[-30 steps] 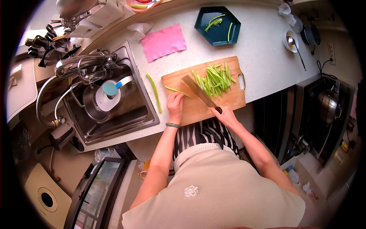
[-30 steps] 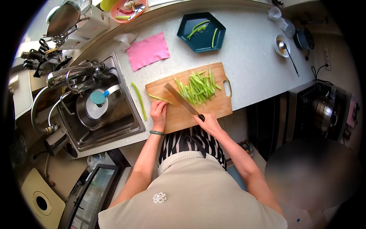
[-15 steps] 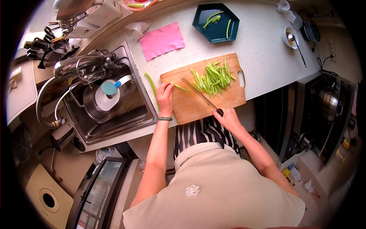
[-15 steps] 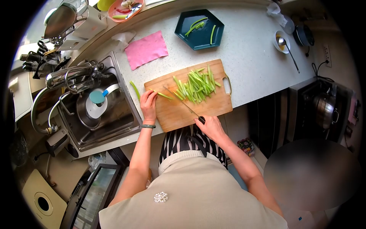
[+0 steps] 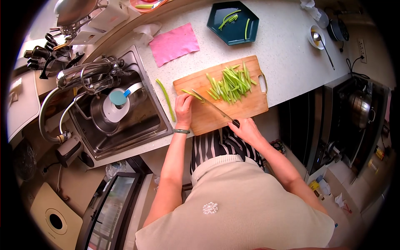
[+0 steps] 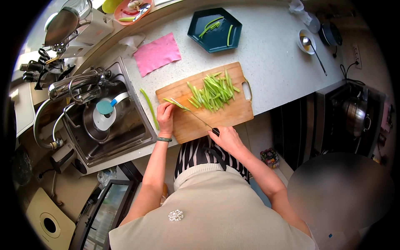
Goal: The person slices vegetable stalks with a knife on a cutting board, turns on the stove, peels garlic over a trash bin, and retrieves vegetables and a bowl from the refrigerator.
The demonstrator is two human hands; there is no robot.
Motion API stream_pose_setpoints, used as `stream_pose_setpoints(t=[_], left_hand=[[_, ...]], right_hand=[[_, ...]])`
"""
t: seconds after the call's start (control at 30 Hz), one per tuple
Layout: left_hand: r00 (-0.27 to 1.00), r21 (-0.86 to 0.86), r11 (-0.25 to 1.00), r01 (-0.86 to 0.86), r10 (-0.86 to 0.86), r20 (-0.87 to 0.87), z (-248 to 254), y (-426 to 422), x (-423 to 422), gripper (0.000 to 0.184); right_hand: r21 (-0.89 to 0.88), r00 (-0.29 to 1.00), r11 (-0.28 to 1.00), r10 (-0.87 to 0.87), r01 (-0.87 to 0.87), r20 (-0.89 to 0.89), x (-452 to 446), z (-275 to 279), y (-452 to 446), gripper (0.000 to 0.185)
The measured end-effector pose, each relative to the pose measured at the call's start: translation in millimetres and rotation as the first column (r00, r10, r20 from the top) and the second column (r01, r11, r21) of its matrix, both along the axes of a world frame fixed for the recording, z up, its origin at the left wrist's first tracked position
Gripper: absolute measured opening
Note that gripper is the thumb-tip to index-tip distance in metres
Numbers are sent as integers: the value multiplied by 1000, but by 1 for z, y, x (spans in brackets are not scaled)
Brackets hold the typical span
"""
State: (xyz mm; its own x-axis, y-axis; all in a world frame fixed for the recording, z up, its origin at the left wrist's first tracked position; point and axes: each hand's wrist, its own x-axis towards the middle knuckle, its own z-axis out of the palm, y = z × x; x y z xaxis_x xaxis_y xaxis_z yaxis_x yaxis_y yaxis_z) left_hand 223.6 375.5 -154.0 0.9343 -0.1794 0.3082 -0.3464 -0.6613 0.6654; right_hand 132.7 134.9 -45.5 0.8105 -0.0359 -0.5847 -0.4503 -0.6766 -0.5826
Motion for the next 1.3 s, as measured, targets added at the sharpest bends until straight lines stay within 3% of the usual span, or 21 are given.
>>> stream_pose_setpoints(t=[0.27,0.53,0.6,0.7,0.87,0.97,1.3], left_hand=[[999,-18,999,26,-27,-20,-7,4,2,16],[1000,-11,1000,22,-22,-22,-12,4,2,17],[997,5,998,62,-62,-42,-9,2,3,17],[988,-47,990,135,-138,-75,-7,-15,0,16],[993,-91,993,71,-79,-90,5,-20,-10,16],[994,-50,998,-49,44,-98,8,-9,-10,18],[997,30,1000,2,0,-77,-7,-9,7,17]], right_hand=[[29,997,999,-30,32,-73,4,4,7,36],[11,999,999,-48,48,-18,-1,-33,20,33],[126,982,976,-168,179,-88,-2,-31,16,33],[159,961,947,-272,278,-59,-5,-19,6,34],[74,979,977,-195,199,-66,1,4,-4,39],[43,988,988,-144,146,-56,-1,7,1,39],[22,991,992,-125,126,-42,-3,-5,17,37]])
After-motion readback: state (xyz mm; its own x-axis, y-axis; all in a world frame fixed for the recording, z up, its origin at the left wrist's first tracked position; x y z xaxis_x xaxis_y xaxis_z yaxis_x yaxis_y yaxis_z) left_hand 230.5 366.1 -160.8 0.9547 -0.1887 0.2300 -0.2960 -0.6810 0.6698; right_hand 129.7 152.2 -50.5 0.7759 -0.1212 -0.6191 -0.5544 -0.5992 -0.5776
